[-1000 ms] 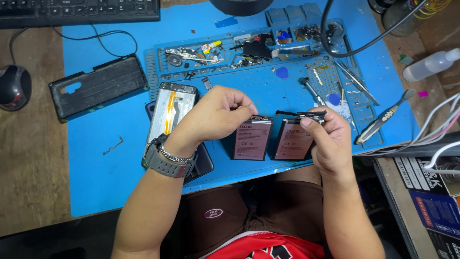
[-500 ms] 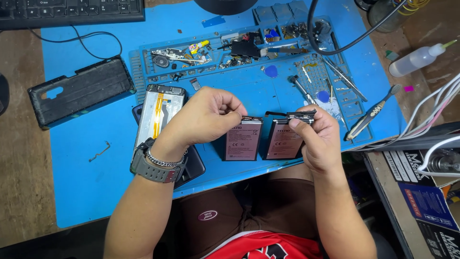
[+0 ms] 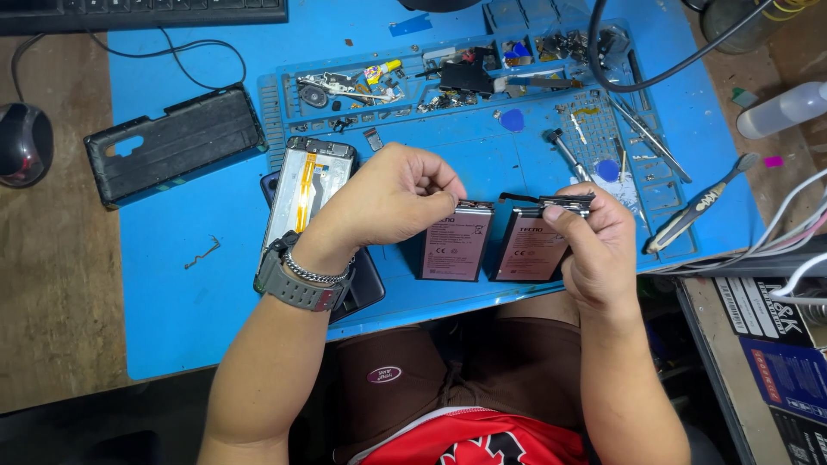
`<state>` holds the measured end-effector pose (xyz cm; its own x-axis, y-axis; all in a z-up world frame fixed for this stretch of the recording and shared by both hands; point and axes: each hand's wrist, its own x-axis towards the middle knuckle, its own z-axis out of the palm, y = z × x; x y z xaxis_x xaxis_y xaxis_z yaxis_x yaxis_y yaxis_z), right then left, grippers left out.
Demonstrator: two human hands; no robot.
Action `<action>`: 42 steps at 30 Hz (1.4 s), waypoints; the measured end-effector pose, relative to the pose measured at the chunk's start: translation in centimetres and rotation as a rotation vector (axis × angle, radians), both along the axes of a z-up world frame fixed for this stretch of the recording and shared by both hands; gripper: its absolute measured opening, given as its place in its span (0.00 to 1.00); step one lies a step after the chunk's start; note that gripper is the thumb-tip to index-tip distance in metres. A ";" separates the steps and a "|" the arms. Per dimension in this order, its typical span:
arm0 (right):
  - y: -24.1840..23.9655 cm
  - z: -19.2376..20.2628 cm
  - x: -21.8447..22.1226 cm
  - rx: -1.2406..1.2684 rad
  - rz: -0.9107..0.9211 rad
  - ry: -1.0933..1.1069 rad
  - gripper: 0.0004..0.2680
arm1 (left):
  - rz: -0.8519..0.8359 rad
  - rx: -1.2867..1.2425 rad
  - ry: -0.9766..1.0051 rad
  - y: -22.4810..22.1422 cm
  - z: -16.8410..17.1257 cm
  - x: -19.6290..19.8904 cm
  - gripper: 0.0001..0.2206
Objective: Reassembling a mobile phone by installing batteries and the motherboard onto the frame.
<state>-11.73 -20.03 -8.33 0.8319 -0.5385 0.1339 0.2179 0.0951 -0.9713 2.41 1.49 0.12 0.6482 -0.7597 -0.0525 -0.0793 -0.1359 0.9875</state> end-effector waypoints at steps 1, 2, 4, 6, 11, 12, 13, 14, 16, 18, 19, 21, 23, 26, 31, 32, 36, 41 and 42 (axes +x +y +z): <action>0.0 -0.1 0.0 0.000 -0.001 0.001 0.02 | -0.001 0.000 0.001 0.0 0.1 0.0 0.07; 0.0 -0.2 -0.1 -0.002 -0.001 -0.003 0.02 | 0.002 0.002 -0.005 0.0 0.1 -0.1 0.07; 0.0 -0.1 -0.1 -0.004 -0.005 -0.007 0.02 | 0.001 0.004 -0.010 0.0 0.2 -0.1 0.07; 0.2 0.3 -0.1 -0.027 0.001 -0.030 0.02 | 0.003 0.023 -0.008 0.1 0.1 -0.1 0.07; -2.4 -4.2 -1.1 0.071 -0.015 -0.108 0.02 | -0.012 0.032 0.014 -0.3 0.5 -0.2 0.07; -3.0 -5.1 -1.3 0.129 -0.002 -0.139 0.02 | -0.012 0.040 0.016 -0.4 0.5 -0.2 0.06; -2.1 -3.4 -1.2 0.129 -0.003 -0.138 0.02 | -0.013 0.040 0.017 -0.4 0.2 -0.3 0.06; -1.1 -1.7 -1.1 0.149 -0.016 -0.156 0.02 | -0.015 0.041 0.007 -0.4 -0.2 -0.4 0.05; -1.4 -2.2 -1.1 0.179 -0.017 -0.180 0.03 | -0.004 0.051 -0.008 -0.4 -0.7 -0.4 0.05; -4.2 -6.8 -1.8 0.126 -0.051 -0.142 0.05 | 0.016 0.042 -0.049 -0.4 -1.4 -0.3 0.05; -4.4 -7.0 -1.7 0.132 -0.042 -0.143 0.05 | 0.025 0.047 -0.051 -0.3 -1.2 -0.3 0.05; -4.7 -7.5 -1.5 0.147 -0.070 -0.172 0.05 | 0.014 -0.008 -0.087 0.0 -1.0 -0.4 0.11; -4.6 -8.0 -1.9 0.201 -0.082 -0.181 0.05 | 0.046 -0.004 -0.084 -0.1 -0.3 -0.7 0.18; -4.8 -7.8 -2.2 0.231 -0.041 -0.178 0.05 | 0.074 -0.034 -0.043 -0.2 -0.4 -0.6 0.27; -5.9 -8.4 -2.1 0.170 0.028 -0.144 0.07 | 0.036 -0.091 0.058 -0.3 -2.2 0.3 0.32; -6.4 -9.0 -2.1 0.157 0.025 -0.124 0.07 | 0.034 -0.058 0.046 -0.4 -3.0 0.7 0.24; -4.6 -6.0 -0.4 0.116 0.019 -0.070 0.06 | -0.095 0.092 -0.107 0.2 -0.8 0.3 0.09; -2.2 1.4 0.6 -0.323 0.010 0.272 0.08 | -0.091 0.137 -0.129 0.3 0.0 0.0 0.11; -1.1 3.4 0.8 -0.504 0.010 0.347 0.09 | -0.084 0.124 -0.125 0.3 0.1 0.0 0.11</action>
